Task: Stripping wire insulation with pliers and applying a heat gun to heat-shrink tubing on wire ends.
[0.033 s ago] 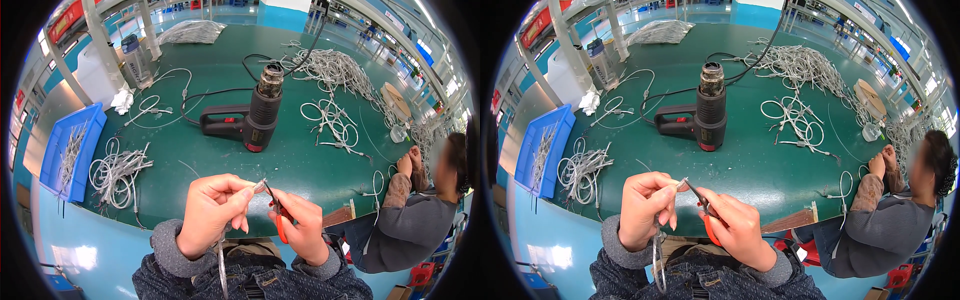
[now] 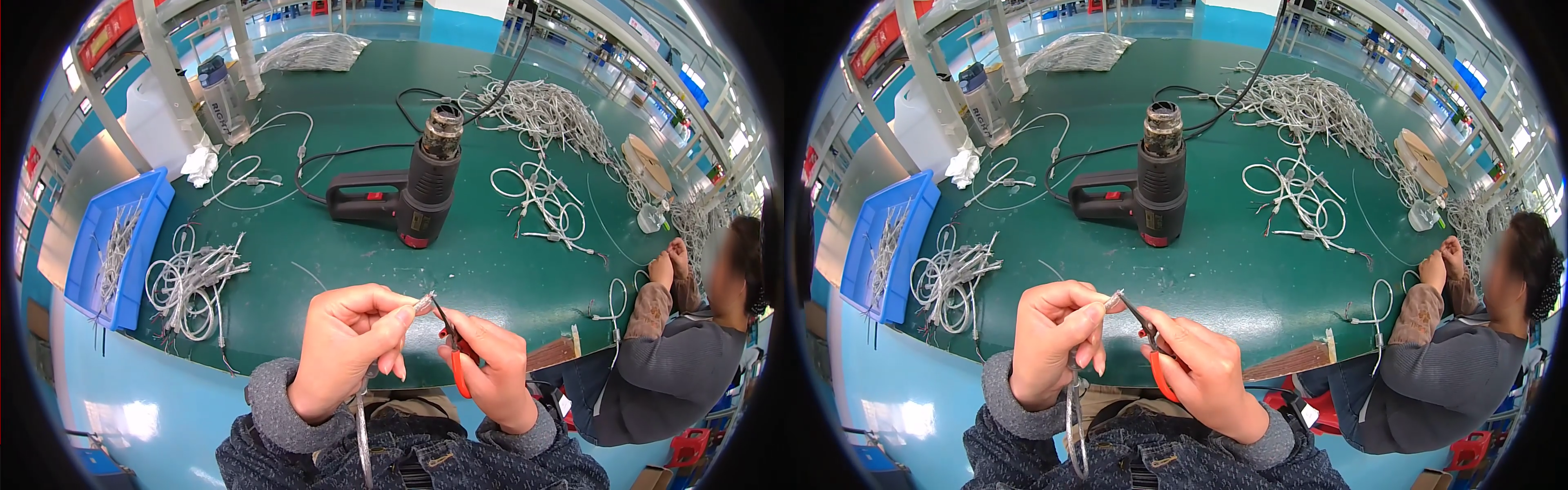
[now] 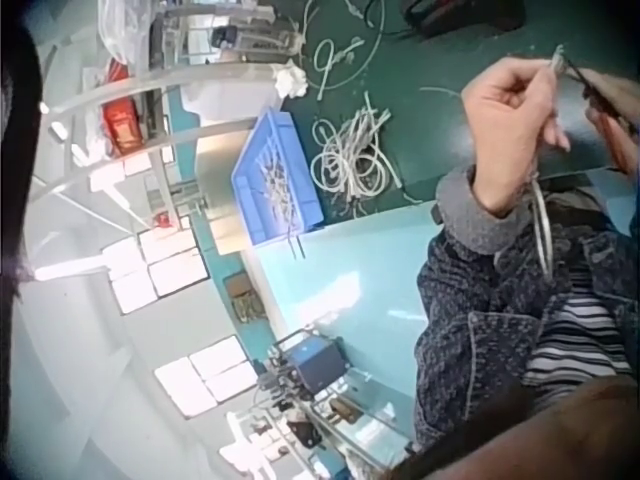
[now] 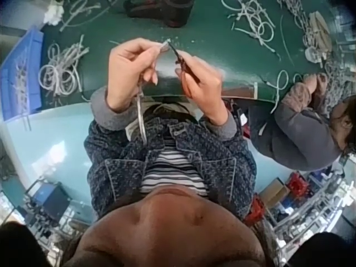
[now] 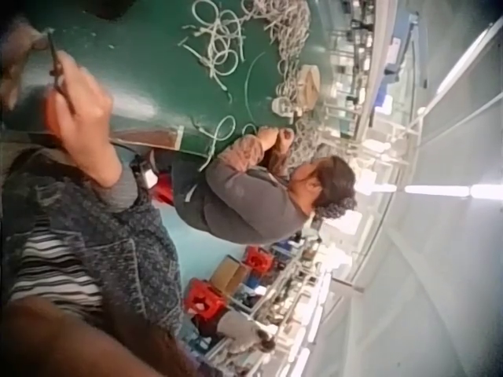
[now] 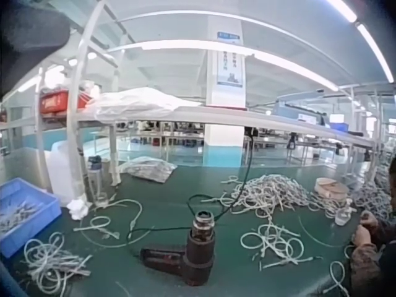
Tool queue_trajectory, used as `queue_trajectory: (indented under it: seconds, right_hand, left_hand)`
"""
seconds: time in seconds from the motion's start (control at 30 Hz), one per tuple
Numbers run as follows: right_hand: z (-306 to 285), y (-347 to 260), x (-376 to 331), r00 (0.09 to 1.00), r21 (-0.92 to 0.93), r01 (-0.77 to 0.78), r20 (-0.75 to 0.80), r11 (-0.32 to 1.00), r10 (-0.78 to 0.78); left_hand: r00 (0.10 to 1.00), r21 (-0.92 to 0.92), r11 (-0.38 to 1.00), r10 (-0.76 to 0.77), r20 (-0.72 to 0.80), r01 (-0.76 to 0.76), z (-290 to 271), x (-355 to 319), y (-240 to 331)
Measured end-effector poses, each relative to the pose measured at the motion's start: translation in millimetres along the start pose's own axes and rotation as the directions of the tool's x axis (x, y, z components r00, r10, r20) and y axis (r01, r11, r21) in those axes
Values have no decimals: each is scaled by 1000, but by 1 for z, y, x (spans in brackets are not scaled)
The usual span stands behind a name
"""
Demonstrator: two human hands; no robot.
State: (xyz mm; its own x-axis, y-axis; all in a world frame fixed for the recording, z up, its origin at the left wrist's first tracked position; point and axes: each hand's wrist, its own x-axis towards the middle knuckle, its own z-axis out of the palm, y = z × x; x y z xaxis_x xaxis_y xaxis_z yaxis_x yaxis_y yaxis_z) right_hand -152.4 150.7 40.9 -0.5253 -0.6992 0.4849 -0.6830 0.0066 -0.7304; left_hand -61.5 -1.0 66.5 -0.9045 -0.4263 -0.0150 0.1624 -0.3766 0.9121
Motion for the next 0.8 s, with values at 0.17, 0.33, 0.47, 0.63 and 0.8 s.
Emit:
queue_trajectory:
  seconds: [0.17,0.33,0.47,0.63,0.8]
  right_hand:
    - [-1,1,0,1000,-1,-5,24,1000,5]
    - [-5,-7,1,996,-48,-64,58,997,67]
    - [-7,-9,2,995,-84,-74,67,994,79]
    - [-11,-9,1,993,-100,-62,94,993,71]
    - [-11,-9,0,992,-96,-66,103,993,76]
  left_hand:
    - [1000,34,999,15,-14,-15,-4,1,-3]
    - [1000,67,998,-5,-17,6,-5,1,-2]
    - [1000,98,995,-19,-22,21,-7,2,-2]
    - [999,122,992,-38,-15,39,-7,1,-1]
    - [998,120,991,-66,17,63,-13,0,-2]
